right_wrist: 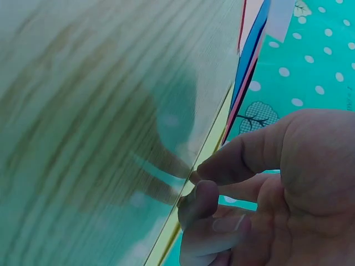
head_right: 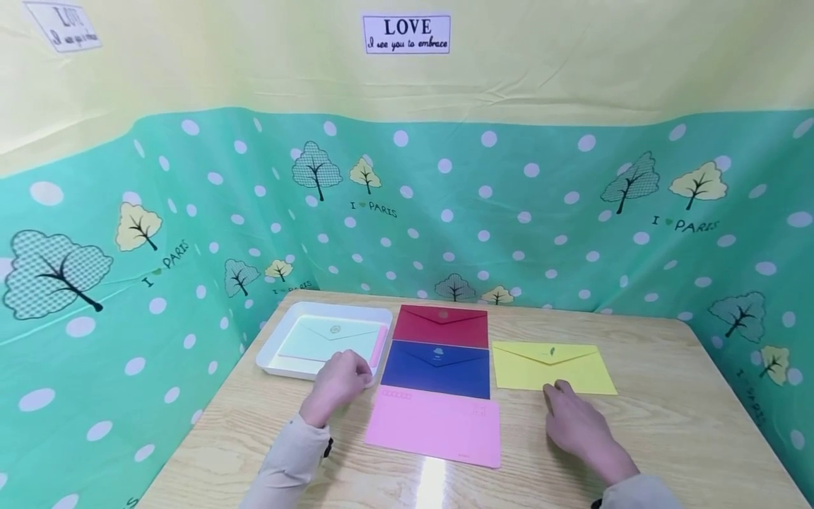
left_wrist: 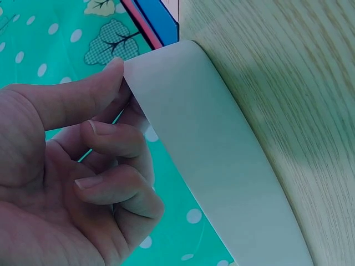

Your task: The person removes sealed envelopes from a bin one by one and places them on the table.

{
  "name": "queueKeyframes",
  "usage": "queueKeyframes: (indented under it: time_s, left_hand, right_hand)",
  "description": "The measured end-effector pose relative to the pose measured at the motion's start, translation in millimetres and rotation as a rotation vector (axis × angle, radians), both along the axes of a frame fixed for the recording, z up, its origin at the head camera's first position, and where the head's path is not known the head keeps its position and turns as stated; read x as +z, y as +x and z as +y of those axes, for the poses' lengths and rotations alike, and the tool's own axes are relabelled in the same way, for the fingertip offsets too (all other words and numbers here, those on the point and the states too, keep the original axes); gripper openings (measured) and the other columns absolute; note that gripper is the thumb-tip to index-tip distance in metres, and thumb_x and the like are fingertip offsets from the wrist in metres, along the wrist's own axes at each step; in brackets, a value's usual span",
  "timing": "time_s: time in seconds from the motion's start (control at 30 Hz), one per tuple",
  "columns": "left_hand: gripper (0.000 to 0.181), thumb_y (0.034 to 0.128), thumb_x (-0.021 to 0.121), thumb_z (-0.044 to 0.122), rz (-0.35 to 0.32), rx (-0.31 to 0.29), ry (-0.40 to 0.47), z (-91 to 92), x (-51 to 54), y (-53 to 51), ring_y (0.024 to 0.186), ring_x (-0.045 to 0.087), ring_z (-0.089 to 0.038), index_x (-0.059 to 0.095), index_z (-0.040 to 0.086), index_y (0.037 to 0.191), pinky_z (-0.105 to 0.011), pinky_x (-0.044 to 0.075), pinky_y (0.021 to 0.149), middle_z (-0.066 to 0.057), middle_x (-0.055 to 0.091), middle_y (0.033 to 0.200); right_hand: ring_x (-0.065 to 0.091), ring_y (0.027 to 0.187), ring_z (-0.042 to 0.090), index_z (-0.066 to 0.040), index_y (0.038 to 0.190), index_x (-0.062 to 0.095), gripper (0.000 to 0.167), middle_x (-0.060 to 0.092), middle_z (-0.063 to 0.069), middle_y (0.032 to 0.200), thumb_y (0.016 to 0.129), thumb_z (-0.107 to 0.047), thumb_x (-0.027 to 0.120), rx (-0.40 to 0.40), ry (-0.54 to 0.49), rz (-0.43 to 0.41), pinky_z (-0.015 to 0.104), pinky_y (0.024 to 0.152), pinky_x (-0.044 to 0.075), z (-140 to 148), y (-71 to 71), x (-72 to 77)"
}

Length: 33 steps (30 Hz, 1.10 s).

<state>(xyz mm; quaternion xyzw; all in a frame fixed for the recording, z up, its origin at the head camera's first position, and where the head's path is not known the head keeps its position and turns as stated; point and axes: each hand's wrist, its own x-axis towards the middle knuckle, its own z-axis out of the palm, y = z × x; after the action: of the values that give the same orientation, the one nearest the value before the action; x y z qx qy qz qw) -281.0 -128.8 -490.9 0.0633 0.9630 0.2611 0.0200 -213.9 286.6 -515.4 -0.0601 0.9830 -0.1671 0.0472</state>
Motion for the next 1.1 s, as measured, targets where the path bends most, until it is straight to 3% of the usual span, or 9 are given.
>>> queueKeyframes:
  time_s: [0.67, 1.1]
  left_hand:
    - [0.012, 0.0900, 0.078, 0.005, 0.000, 0.005, 0.006, -0.2, -0.5, 1.1, 0.067, 0.057, -0.017, 0.078, 0.010, 0.079, -0.035, 0.048, 0.060, 0.002, 0.063, 0.072]
    - [0.014, 0.0892, 0.077, 0.004, 0.004, 0.006, 0.002, 0.8, 0.3, 1.1, 0.065, 0.056, -0.016, 0.079, 0.011, 0.077, -0.034, 0.047, 0.058, 0.003, 0.062, 0.069]
  right_hand:
    - [0.051, 0.121, 0.065, 0.019, 0.141, 0.048, 0.052, 0.040, 0.047, 0.141, 0.094, -0.002, 0.056, 0.033, 0.005, 0.007, 0.072, 0.094, 0.046, -2, -20.7, 0.4]
    - [0.047, 0.126, 0.065, 0.020, 0.143, 0.046, 0.052, 0.037, 0.048, 0.143, 0.097, -0.004, 0.053, 0.029, 0.008, -0.018, 0.071, 0.100, 0.043, -1, -38.5, 1.4]
